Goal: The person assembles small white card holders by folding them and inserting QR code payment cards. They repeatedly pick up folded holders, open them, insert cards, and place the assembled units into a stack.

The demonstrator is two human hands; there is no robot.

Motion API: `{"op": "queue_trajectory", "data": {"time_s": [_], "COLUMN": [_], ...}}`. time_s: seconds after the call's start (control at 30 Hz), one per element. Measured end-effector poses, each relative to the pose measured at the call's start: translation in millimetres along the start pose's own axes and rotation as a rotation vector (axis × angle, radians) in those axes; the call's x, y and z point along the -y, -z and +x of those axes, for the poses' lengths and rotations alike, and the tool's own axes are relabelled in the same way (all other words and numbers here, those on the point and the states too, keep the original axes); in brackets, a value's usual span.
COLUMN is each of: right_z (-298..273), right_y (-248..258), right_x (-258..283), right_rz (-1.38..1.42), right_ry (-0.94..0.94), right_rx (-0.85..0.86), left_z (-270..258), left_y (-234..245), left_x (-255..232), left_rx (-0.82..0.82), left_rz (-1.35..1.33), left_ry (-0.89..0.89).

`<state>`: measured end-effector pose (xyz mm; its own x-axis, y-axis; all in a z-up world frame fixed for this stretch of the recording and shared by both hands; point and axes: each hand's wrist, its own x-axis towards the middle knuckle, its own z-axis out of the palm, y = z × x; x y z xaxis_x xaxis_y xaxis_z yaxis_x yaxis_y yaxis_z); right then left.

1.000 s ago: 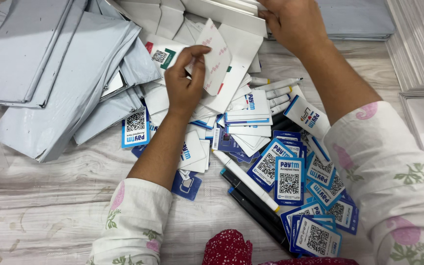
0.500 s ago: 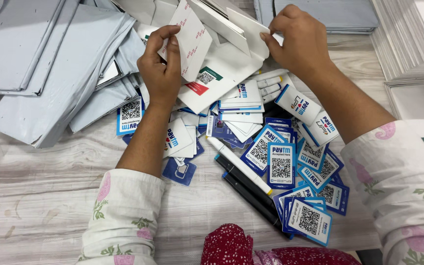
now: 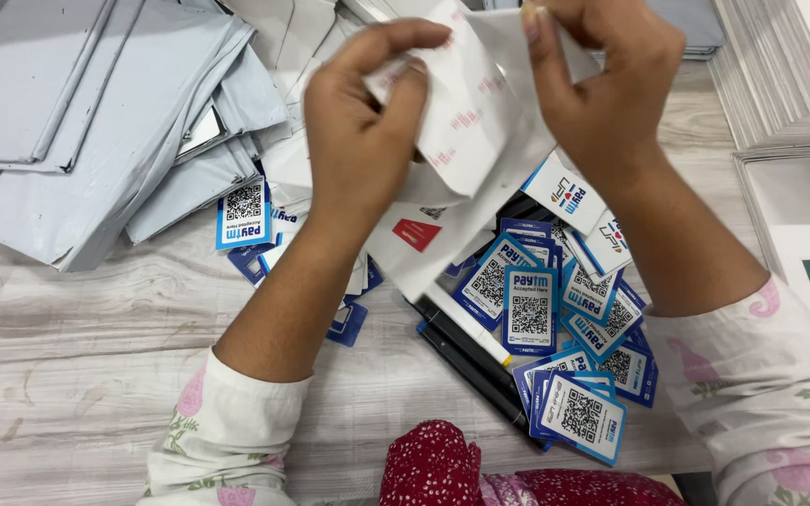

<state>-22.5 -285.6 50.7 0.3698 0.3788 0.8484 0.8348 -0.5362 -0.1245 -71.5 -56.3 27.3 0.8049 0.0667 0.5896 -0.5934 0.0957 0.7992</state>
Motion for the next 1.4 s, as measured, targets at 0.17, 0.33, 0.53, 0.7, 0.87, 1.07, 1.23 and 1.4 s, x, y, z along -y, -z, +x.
{"op": "queue_trajectory", "data": {"time_s": [0.17, 0.33, 0.53, 0.7, 0.87, 1.07, 1.23, 1.4], "right_z": [-47.2, -78.4, -97.1, -105.5, -99.9, -93.7, -99.1, -104.8], "right_y": [-30.4, -21.8, -19.2, -11.3, 1.7, -9.0, -1.7, 4.2], "right_x": [-11.0, -36.7, -47.3, -34.4, -12.8, 1.3, -4.4, -22.1], "right_rz": [0.655, 0.830, 0.666, 0.626, 0.476, 0.203, 0.097, 0.199], "right_ry": [-0.524, -0.627, -0.874, -0.757, -0.172, -0.394, -0.407, -0.444], "right_rx": [-0.049, 0.018, 0.328, 0.444, 0.485, 0.384, 0.223, -0.051], "left_z": [-10.0, -23.2, -32.3, -35.1, -32.3, -34.3, -15.8, 4.7], "left_y": [-31.7, -43.7, -45.3, -50.7, -43.6, -38.1, -7.3, 8.4], "left_x": [-13.6, -5.9, 12.1, 34.6, 49.6, 39.8, 20.0, 12.7], "left_rx": [0.215, 0.320, 0.612, 0.635, 0.403, 0.440, 0.175, 0.467], "left_rz": [0.187, 0.273, 0.468, 0.879, 0.676, 0.521, 0.850, 0.933], "left_ry": [0.321, 0.053, -0.278, -0.181, -0.164, -0.248, -0.339, 0.316]}}
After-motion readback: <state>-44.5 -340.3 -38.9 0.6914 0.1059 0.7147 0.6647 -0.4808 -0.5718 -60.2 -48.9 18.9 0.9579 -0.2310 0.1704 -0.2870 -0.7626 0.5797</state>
